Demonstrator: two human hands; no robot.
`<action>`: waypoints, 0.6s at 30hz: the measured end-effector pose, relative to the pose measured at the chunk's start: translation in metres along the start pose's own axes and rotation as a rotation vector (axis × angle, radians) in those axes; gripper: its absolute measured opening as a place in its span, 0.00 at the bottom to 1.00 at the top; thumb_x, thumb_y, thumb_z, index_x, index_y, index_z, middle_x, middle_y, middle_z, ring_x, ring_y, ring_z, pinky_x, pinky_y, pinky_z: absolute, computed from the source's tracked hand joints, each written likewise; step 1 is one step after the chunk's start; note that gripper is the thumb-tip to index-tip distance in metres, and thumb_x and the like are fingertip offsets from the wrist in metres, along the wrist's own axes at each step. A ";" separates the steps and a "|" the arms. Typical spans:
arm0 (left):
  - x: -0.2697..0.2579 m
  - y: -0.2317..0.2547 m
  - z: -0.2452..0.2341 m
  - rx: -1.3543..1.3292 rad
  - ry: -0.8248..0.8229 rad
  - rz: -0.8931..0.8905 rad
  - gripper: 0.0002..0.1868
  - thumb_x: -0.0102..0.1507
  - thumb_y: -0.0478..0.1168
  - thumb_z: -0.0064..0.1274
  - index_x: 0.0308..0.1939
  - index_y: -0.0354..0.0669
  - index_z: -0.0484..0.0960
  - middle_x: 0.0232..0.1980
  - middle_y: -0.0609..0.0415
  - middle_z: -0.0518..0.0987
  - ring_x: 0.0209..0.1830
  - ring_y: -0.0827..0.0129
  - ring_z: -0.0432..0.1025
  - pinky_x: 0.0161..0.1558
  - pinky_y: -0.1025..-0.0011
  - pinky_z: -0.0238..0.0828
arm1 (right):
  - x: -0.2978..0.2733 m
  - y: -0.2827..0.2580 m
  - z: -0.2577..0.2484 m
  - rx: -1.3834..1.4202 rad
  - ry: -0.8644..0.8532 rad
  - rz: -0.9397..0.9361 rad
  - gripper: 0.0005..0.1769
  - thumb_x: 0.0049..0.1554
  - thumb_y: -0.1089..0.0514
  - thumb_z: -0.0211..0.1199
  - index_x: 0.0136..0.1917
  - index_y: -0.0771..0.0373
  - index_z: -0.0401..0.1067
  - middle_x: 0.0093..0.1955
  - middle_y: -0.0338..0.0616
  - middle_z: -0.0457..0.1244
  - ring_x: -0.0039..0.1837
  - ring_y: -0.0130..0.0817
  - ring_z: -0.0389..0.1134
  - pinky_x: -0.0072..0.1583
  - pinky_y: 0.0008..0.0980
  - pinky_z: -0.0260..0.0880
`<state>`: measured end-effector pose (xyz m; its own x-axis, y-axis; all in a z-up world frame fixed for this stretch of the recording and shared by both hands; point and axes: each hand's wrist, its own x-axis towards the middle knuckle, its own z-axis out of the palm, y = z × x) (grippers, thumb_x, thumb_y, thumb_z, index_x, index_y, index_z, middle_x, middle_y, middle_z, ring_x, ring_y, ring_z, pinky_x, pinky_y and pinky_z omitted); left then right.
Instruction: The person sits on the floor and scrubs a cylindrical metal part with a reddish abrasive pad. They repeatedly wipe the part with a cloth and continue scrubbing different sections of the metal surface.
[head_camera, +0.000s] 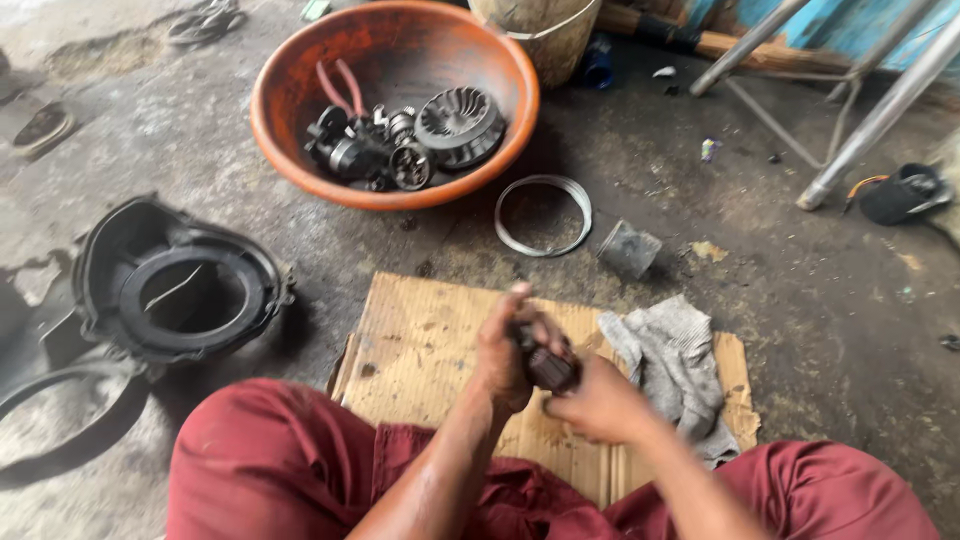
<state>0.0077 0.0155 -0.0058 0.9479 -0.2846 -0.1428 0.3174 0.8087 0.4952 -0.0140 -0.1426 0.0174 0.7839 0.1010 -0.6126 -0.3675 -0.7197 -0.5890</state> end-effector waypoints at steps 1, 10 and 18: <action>-0.003 0.004 -0.002 0.021 -0.188 -0.039 0.31 0.72 0.62 0.44 0.28 0.40 0.69 0.24 0.46 0.74 0.25 0.59 0.71 0.41 0.56 0.75 | -0.004 0.003 -0.006 0.165 -0.291 -0.075 0.11 0.49 0.59 0.72 0.39 0.63 0.71 0.30 0.49 0.69 0.28 0.34 0.69 0.32 0.34 0.71; -0.002 -0.009 0.022 -0.088 0.356 -0.014 0.25 0.64 0.63 0.48 0.35 0.44 0.74 0.32 0.51 0.77 0.34 0.63 0.75 0.43 0.62 0.75 | 0.016 0.018 0.019 -0.164 0.379 -0.240 0.10 0.50 0.56 0.70 0.33 0.64 0.77 0.27 0.45 0.70 0.29 0.35 0.71 0.37 0.37 0.74; -0.002 -0.003 -0.008 -0.174 -0.336 -0.032 0.21 0.72 0.52 0.53 0.34 0.39 0.73 0.31 0.48 0.75 0.30 0.62 0.73 0.38 0.61 0.75 | -0.002 -0.002 0.008 0.211 -0.201 -0.054 0.11 0.46 0.58 0.74 0.40 0.57 0.74 0.30 0.56 0.67 0.26 0.39 0.66 0.33 0.39 0.67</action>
<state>0.0051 0.0179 -0.0132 0.8854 -0.4408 0.1473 0.3738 0.8637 0.3380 -0.0190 -0.1360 0.0159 0.6980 0.2848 -0.6571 -0.4401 -0.5533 -0.7072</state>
